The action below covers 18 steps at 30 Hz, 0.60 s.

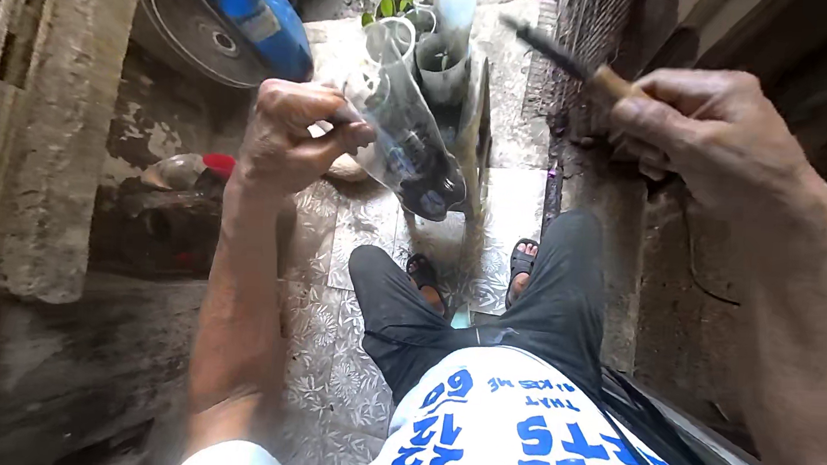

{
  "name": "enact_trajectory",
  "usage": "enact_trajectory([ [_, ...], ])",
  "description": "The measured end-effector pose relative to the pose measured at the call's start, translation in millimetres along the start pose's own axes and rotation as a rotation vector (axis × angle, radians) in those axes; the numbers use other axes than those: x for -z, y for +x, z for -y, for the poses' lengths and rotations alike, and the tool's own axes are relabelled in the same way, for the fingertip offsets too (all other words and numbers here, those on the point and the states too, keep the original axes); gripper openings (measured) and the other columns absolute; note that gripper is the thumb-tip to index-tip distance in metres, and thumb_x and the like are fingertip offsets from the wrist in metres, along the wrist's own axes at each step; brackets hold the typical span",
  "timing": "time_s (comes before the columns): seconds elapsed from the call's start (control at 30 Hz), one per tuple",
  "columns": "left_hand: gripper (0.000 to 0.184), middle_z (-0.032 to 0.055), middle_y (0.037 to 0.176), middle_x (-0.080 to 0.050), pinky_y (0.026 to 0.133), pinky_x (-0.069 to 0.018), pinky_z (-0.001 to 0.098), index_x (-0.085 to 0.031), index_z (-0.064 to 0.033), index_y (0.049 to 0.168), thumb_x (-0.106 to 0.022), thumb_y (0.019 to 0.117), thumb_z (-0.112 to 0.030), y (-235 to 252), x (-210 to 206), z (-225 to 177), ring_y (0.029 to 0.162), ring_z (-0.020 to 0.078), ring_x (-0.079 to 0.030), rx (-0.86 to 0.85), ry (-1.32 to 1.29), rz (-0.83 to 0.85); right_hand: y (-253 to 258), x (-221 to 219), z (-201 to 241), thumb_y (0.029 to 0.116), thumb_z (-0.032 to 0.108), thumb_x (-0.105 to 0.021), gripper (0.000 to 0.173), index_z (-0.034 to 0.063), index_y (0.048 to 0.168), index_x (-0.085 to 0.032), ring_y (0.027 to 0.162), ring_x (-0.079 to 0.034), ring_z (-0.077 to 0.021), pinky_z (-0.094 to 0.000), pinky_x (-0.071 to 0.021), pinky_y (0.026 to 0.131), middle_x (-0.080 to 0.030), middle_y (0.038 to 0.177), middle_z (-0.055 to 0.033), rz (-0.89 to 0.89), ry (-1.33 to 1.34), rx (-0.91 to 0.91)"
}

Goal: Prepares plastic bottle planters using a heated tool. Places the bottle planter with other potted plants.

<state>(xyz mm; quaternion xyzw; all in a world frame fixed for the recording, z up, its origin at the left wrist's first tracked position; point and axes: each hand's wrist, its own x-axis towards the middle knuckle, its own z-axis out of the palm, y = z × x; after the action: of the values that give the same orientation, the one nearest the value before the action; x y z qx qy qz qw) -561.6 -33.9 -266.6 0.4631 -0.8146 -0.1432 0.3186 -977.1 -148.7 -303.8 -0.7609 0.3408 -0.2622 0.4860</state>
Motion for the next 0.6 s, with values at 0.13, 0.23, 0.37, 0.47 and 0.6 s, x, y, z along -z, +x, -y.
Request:
enact_trajectory([
  [0.13,0.023,0.0001,0.086,-0.07,0.087,-0.0514,0.0266,-0.072,-0.0028,0.087,-0.068,0.099,-0.023,-14,18,9,0.09,0.0049,-0.064,0.027,-0.015,-0.018,-16,-1,-26,0.1036,0.036,-0.057,0.028,0.0128,0.108,-0.072,0.058,-0.05,-0.0042,-0.0266,-0.0454,0.054,-0.059,0.074,0.0041,0.182,-0.16,-0.006],
  [0.23,0.021,-0.0073,0.088,-0.07,0.088,-0.0537,0.0258,-0.072,-0.0081,0.089,-0.067,0.0995,-0.025,-21,30,13,0.09,0.0008,-0.065,0.09,-0.063,-0.066,-27,-21,-42,0.1048,0.04,-0.052,0.033,0.0137,0.105,-0.071,0.06,-0.054,-0.0075,-0.0316,-0.0479,0.056,-0.06,0.073,0.0027,0.255,-0.211,0.023],
  [0.37,0.007,-0.0153,0.09,-0.072,0.076,-0.0614,0.0252,-0.072,-0.0182,0.096,-0.067,0.0999,-0.02,-29,42,18,0.08,0.0008,-0.07,0.229,-0.212,-0.163,-42,-54,-37,0.106,0.04,-0.049,0.032,0.0155,0.101,-0.069,0.049,-0.048,-0.0041,-0.0269,-0.0407,0.044,-0.053,0.063,0.0069,0.209,-0.22,0.071],
  [0.47,0.008,-0.0152,0.085,-0.072,0.071,-0.0616,0.0251,-0.072,-0.0198,0.092,-0.067,0.0986,-0.018,-31,50,20,0.076,0.002,-0.07,0.279,-0.253,-0.189,-45,-70,-30,0.1041,0.035,-0.047,0.03,0.0141,0.1,-0.068,0.047,-0.045,-0.0017,-0.0241,-0.0383,0.042,-0.05,0.06,0.0088,0.199,-0.216,0.112],
  [0.6,0.009,-0.0135,0.085,-0.072,0.072,-0.0622,0.0269,-0.073,-0.0194,0.091,-0.068,0.0986,-0.017,-33,54,25,0.077,0.0042,-0.071,0.268,-0.275,-0.195,-45,-78,-27,0.1036,0.035,-0.048,0.029,0.0147,0.101,-0.07,0.047,-0.045,-0.0005,-0.0232,-0.0371,0.042,-0.05,0.06,0.0096,0.18,-0.217,0.155],
])
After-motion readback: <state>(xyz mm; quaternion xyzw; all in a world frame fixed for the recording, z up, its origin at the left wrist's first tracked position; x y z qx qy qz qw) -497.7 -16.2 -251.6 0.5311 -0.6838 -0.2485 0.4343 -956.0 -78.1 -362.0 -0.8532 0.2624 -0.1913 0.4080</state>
